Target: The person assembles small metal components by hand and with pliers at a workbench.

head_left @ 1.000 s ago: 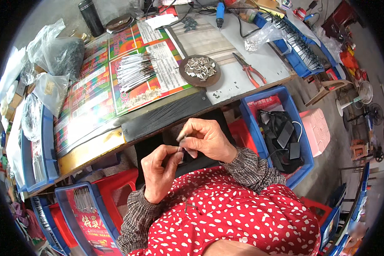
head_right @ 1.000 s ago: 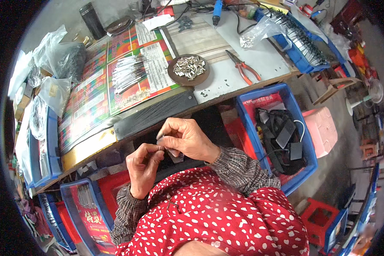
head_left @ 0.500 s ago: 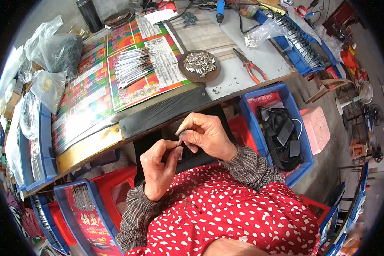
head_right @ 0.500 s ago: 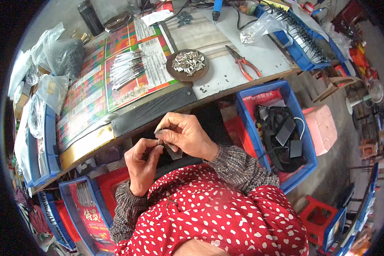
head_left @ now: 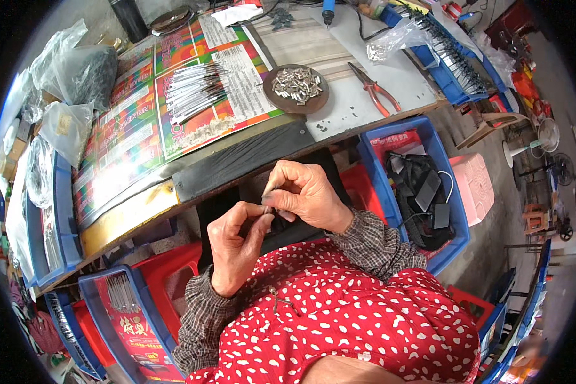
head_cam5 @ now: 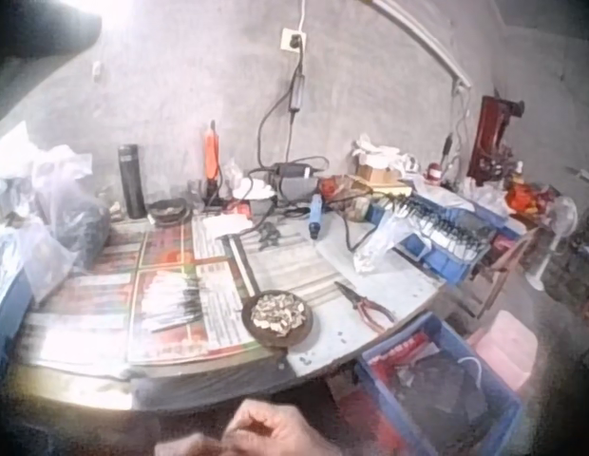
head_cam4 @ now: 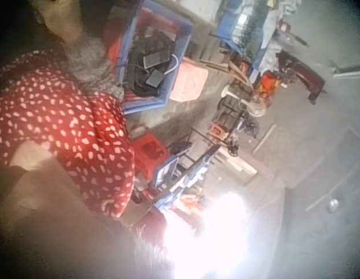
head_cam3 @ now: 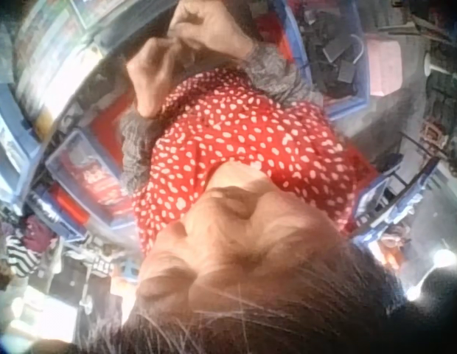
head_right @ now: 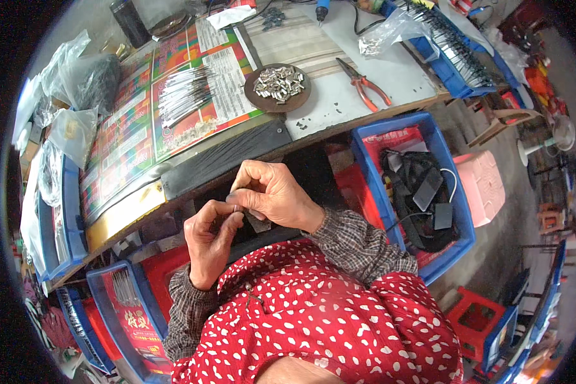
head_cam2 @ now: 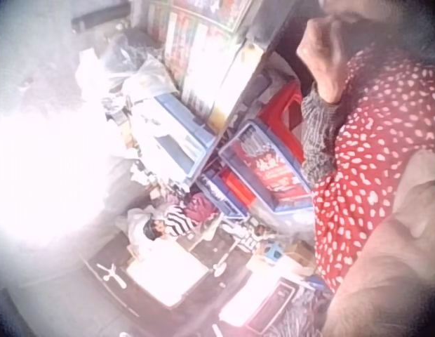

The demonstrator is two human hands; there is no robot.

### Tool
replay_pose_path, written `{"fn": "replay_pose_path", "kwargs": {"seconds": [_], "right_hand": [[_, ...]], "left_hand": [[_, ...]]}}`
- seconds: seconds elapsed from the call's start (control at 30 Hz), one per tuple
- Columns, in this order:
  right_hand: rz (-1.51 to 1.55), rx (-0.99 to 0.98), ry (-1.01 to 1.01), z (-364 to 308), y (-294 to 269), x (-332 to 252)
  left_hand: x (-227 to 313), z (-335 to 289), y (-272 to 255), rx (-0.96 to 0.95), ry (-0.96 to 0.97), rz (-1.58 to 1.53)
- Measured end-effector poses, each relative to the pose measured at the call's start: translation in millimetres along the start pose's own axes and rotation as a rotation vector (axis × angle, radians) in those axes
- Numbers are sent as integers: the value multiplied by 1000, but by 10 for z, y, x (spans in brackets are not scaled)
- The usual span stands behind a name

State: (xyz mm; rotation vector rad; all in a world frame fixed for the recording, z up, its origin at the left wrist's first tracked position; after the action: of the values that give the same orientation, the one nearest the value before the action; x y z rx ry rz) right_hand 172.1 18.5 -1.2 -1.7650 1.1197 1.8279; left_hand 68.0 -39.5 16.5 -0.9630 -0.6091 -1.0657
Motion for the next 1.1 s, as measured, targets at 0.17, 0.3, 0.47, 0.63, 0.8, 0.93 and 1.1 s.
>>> {"fn": "replay_pose_path", "kwargs": {"seconds": [0.17, 0.3, 0.47, 0.63, 0.8, 0.93, 1.1], "right_hand": [[-48, 38, -10, -37, 51, 27], [-103, 273, -143, -41, -33, -74], [-21, 89, -25, -10, 8, -33], [-24, 18, -16, -49, 46, 15], [-28, 253, -91, -18, -9, -71], [26, 164, -13, 15, -22, 7], [-11, -61, -17, -27, 68, 26]], "left_hand": [[170, 35, -16, 35, 142, 159], [285, 55, 10, 79, 257, 407], [38, 18, -27, 32, 21, 29], [-17, -7, 35, -63, -23, -87], [254, 58, -15, 110, 245, 348], [127, 49, -52, 94, 162, 185], [-90, -50, 54, -61, -115, -227]]}}
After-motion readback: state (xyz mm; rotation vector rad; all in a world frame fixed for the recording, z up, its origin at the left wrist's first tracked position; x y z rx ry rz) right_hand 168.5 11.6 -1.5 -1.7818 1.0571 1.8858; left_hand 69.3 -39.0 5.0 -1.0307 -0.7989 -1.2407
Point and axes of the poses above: each hand's wrist, its own z-axis towards the middle knuckle, its own y-axis out of the palm, x = y × z, the point moved 9 cm from there along z, towards the middle knuckle, and after that the axes turned 12 degrees about y, right-handed, at the moved point
